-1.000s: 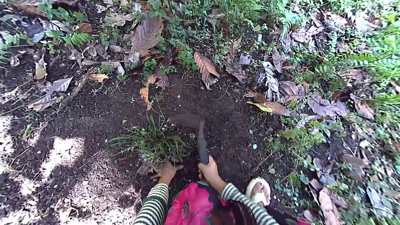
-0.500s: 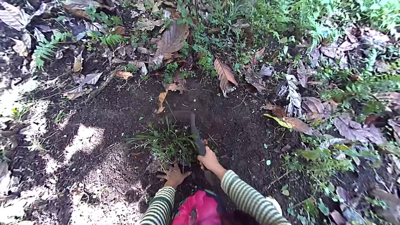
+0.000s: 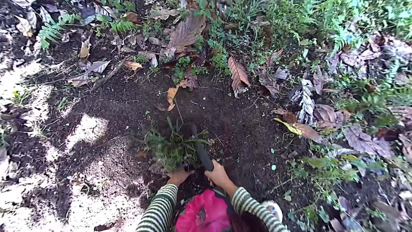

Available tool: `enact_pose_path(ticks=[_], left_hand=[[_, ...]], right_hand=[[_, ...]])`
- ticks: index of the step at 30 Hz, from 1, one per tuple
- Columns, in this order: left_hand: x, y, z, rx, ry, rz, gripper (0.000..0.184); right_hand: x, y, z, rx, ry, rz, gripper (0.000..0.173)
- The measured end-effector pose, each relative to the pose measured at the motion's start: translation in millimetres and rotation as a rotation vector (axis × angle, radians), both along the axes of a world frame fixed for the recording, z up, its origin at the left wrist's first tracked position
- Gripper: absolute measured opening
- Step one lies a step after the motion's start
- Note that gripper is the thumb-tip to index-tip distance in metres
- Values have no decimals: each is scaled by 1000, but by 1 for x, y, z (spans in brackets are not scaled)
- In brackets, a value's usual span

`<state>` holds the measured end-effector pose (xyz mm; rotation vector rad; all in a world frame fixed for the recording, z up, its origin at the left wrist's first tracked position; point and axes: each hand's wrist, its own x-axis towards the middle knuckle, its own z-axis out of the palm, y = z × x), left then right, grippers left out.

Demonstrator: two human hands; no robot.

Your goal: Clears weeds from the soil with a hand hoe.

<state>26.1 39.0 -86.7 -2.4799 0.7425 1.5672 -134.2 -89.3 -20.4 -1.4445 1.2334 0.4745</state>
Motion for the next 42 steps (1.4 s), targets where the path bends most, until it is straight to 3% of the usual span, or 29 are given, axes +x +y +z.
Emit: enact_pose_path(ticks=[2, 5, 8, 11, 14, 17, 19, 20, 22, 25, 28, 31, 34, 36, 39, 42], left_hand=[[1, 2, -2, -22, 74, 41, 103], [0, 2, -1, -39, 83, 66, 108], [0, 4, -8, -63, 77, 64, 111], [1, 9, -9, -96, 77, 80, 115], [3, 19, 17, -71, 27, 1, 111], [5, 56, 38, -229, -64, -55, 70], [9, 88, 44, -355, -184, 67, 42], [13, 103, 49, -398, -244, 185, 37], [27, 119, 58, -480, -380, 503, 48], [74, 90, 62, -525, -438, 975, 76], [110, 30, 68, -537, -348, 1133, 77], [112, -29, 80, -602, -257, 967, 71], [77, -68, 89, -638, -185, 506, 68], [37, -81, 87, -583, -222, 150, 80], [-16, -82, 52, -512, -229, -272, 106], [-34, -77, 29, -432, -214, -466, 117]], right_hand=[[-7, -15, 13, -19, -48, -110, 51], [10, -54, 24, -84, -169, -413, 53], [21, -61, 6, -131, -216, -621, 53], [-27, 10, -10, -94, -102, -449, 62], [-78, 50, 12, -58, 101, -222, 62], [-106, 24, 36, -163, 119, -196, 56], [-113, -15, 58, -315, 173, -157, 58], [-116, -38, 75, -414, 227, -109, 58], [-119, -89, 117, -600, 352, 23, 58], [-112, -142, 179, -801, 517, 225, 52], [-73, -152, 211, -848, 615, 343, 42], [-34, -144, 217, -901, 649, 402, 28], [-11, -141, 219, -958, 642, 448, 21], [-1, -140, 219, -976, 632, 457, 17], [8, -143, 219, -1000, 629, 456, 15], [14, -144, 217, -1002, 657, 469, 15]])
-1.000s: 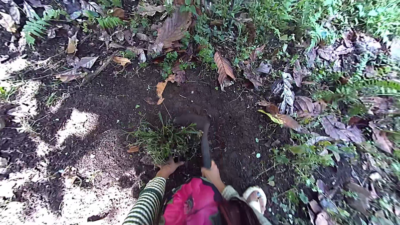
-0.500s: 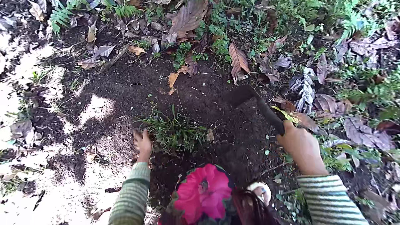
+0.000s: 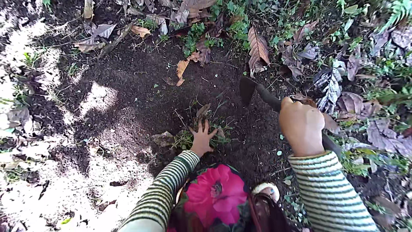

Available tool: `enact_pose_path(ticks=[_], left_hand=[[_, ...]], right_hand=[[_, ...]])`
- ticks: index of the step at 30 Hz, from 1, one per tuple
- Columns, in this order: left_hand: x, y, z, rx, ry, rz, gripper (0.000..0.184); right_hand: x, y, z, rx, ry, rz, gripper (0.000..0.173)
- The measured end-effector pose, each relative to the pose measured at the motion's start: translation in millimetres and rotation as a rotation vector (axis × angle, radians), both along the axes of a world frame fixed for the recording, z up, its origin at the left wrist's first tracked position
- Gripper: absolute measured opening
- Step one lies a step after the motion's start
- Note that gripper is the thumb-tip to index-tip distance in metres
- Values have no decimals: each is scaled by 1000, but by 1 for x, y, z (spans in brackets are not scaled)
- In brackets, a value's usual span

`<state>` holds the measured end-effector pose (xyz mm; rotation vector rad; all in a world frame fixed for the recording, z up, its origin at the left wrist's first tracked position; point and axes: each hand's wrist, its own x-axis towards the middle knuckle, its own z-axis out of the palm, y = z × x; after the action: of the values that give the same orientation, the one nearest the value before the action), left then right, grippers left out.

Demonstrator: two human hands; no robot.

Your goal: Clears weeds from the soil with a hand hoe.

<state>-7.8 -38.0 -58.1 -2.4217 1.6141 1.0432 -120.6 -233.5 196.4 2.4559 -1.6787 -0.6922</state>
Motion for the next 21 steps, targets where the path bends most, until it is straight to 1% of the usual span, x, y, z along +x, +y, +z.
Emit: enact_pose_path(ticks=[1, 4, 7, 9, 11, 12, 14, 16, 17, 18, 20, 21], left_hand=[[1, -1, -2, 15, -4, -11, 114], [8, 3, -8, 5, 29, -34, 100], [16, 11, -7, 15, 65, -84, 87], [21, 22, -6, -44, 84, -107, 74], [31, 38, -2, -118, 100, -104, 64], [37, 50, 2, -132, 101, -95, 61], [51, 85, 14, -48, 86, -60, 62], [64, 152, 32, 61, 73, 23, 58], [68, 200, 44, 114, 56, 79, 52], [67, 257, 58, 147, 31, 151, 46], [56, 390, 94, 200, -35, 324, 36], [45, 455, 122, 275, -51, 411, 40]], right_hand=[[1, -1, 0, -3, 12, 2, 14], [-1, -4, -1, -15, 26, 10, 16], [-2, -8, 0, -5, 25, 15, 18], [-2, -10, 3, 4, 14, 22, 18], [-5, -13, 2, -2, 12, 27, 18], [-7, -16, 1, -7, 16, 30, 19], [-10, -20, 0, -11, 17, 45, 19], [-10, -22, 1, -8, 13, 60, 19], [-10, -23, 2, -3, 26, 63, 21], [-10, -24, 3, 1, 41, 71, 22], [-10, -26, 5, 8, 63, 74, 26], [-10, -28, 5, 13, 70, 68, 28]])
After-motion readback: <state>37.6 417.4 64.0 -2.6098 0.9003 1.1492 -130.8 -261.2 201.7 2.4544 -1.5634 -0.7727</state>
